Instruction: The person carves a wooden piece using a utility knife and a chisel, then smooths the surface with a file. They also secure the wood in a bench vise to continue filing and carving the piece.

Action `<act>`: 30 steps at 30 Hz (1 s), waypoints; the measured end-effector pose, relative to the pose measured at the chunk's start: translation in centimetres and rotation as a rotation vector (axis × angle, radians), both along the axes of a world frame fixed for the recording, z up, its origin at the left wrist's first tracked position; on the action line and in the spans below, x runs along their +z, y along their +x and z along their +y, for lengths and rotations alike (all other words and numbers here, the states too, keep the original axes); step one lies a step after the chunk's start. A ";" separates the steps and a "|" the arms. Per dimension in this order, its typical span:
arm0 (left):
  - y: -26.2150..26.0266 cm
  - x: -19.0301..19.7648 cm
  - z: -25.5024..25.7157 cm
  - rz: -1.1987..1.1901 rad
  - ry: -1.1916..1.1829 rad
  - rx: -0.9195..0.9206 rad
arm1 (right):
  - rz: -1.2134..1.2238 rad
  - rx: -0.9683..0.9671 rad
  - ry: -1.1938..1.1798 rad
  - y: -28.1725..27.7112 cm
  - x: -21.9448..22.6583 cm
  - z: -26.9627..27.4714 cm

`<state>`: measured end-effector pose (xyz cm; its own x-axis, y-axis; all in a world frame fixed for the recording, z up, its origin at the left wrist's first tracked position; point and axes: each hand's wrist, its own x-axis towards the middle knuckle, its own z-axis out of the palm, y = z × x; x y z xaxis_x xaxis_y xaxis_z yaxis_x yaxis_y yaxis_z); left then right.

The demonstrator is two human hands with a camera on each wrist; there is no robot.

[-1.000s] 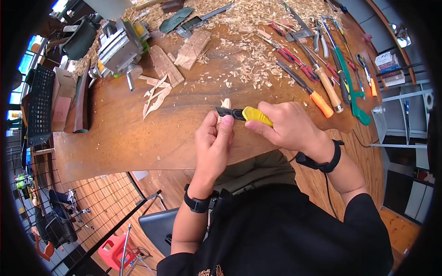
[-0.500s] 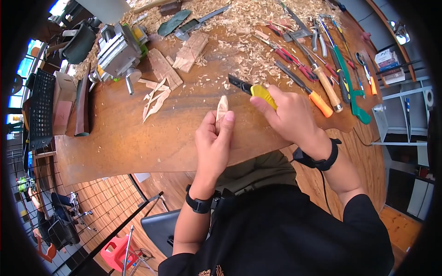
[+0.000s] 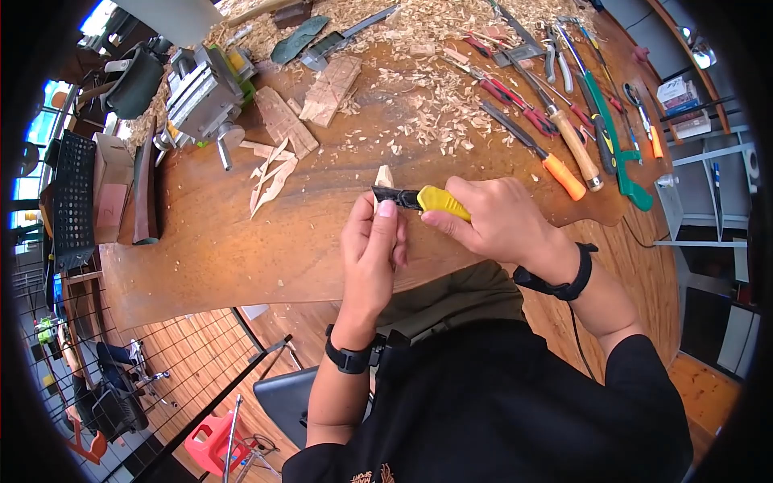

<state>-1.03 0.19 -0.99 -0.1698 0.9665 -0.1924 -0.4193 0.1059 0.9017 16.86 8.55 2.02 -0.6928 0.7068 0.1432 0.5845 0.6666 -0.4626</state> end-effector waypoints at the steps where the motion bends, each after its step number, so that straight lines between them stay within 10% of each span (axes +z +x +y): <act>1: 0.0 0.2 0.0 -0.001 -0.001 0.001 | -0.001 0.001 -0.001 0.0 0.1 0.0; 30: -0.6 -0.1 0.0 -0.079 0.031 -0.020 | 0.013 -0.066 0.010 -0.4 0.4 -0.6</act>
